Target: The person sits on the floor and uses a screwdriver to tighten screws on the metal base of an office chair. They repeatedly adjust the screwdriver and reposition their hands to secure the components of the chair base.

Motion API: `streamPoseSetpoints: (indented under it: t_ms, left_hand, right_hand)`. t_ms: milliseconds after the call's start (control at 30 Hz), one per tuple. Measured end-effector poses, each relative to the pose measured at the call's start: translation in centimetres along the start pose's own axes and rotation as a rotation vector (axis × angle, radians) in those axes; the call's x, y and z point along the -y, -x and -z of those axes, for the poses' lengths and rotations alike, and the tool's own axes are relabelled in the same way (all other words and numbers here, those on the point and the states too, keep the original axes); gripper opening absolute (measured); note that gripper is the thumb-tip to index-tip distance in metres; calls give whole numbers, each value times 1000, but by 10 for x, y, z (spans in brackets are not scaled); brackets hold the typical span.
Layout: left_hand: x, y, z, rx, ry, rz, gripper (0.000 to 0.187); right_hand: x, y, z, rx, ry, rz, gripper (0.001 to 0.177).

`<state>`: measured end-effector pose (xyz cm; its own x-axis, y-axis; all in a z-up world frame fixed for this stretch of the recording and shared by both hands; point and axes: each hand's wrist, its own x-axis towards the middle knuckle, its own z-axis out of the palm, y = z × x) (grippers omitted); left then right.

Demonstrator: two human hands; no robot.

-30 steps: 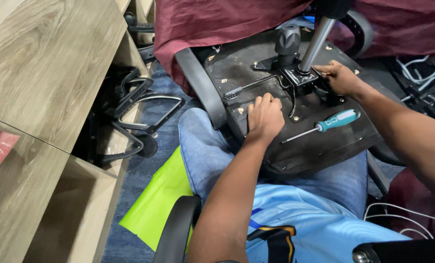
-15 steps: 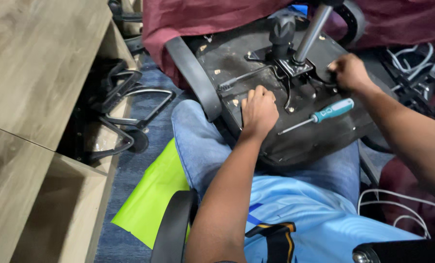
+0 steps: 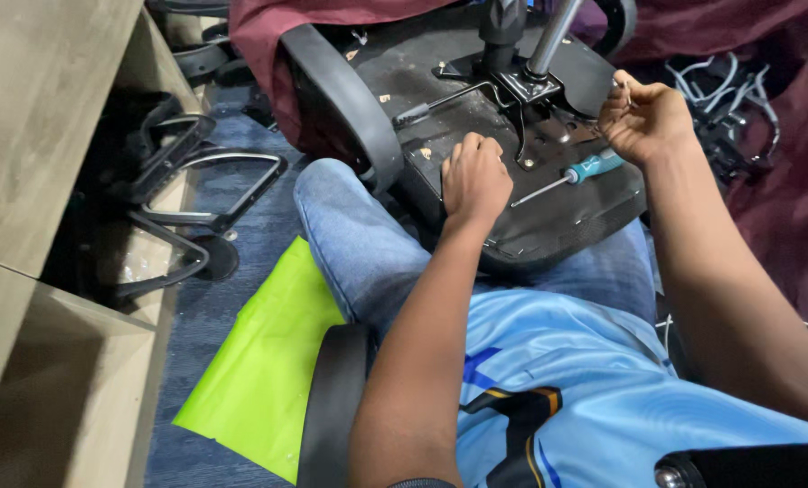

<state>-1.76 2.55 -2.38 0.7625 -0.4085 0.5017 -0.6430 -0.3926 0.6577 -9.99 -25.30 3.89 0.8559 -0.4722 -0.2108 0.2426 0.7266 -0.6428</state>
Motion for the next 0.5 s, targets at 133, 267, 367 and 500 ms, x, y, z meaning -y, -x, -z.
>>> streamPoseSetpoints:
  t_ms: [133,267,367,500]
  left_hand:
    - [-1,8,10,14,36,-21,14]
    - [-5,18,17,-11,11,-84,15]
    - [-1,27,16,19,-82,-178,19]
    - [-3,27,19,6,-148,-180,16]
  right_hand:
    - [-18,35,-21,-12,51,44,27]
    - [-39,53,-27,197,184,23,31]
    - [-54,72,-21,-107,561,192,30]
    - [-68,98,-20,-455,1146,478,20]
